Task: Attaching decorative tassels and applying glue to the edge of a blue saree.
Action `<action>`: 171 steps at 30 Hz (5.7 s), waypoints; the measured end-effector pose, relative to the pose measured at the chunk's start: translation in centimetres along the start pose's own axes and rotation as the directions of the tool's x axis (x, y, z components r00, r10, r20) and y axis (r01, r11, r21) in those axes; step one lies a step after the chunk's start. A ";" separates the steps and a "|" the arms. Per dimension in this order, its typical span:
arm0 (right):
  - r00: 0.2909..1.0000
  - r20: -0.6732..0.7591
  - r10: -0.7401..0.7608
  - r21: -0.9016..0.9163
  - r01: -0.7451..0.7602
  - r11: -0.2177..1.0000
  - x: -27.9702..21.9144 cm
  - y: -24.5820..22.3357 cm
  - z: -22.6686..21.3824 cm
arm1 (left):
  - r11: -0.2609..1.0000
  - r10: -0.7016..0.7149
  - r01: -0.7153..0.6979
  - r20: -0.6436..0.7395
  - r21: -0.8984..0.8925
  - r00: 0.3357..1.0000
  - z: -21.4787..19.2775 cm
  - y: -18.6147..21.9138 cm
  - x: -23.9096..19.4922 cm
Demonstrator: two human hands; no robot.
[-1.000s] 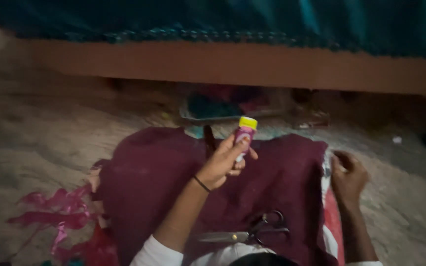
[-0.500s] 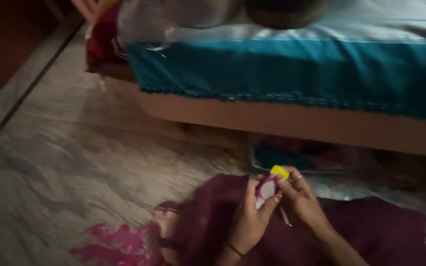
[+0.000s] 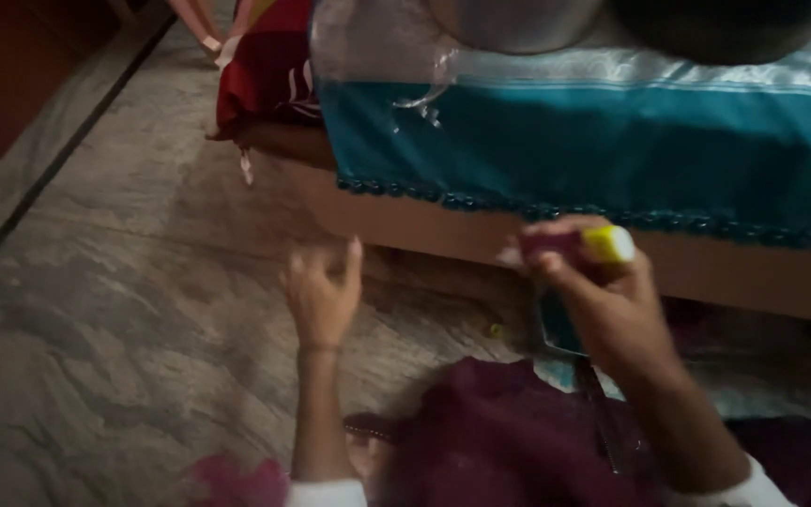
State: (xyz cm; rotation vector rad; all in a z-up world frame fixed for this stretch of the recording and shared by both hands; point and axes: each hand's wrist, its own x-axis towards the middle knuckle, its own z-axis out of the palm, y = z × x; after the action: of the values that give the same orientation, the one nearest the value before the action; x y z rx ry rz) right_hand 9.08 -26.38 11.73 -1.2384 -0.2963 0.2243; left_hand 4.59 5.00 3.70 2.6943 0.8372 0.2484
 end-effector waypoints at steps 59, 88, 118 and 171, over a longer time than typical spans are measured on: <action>0.968 0.170 -0.186 0.260 0.138 0.956 9.3 4.5 14.5 | -0.038 0.100 -0.292 -0.295 -0.956 0.950 -4.3 3.8 -0.5; 0.946 0.122 -0.301 0.147 0.283 0.948 8.0 4.1 14.4 | -0.225 0.097 -0.176 -0.202 -0.958 0.975 -5.7 4.9 -1.6; 0.914 0.145 -0.378 0.043 0.376 0.925 7.6 4.2 12.7 | -0.028 0.033 -0.208 -0.209 -0.978 0.977 -5.9 5.5 -1.9; 0.916 0.091 -0.391 -0.109 0.399 0.910 7.4 4.2 11.3 | -0.277 0.007 -0.138 -0.145 -0.951 0.989 -0.2 6.7 -1.9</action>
State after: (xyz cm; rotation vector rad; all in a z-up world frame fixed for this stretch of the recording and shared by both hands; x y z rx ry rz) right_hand 12.15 -12.61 11.83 -1.2678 -0.6201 -0.1058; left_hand 6.51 -1.26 6.01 0.9678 0.1183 0.7069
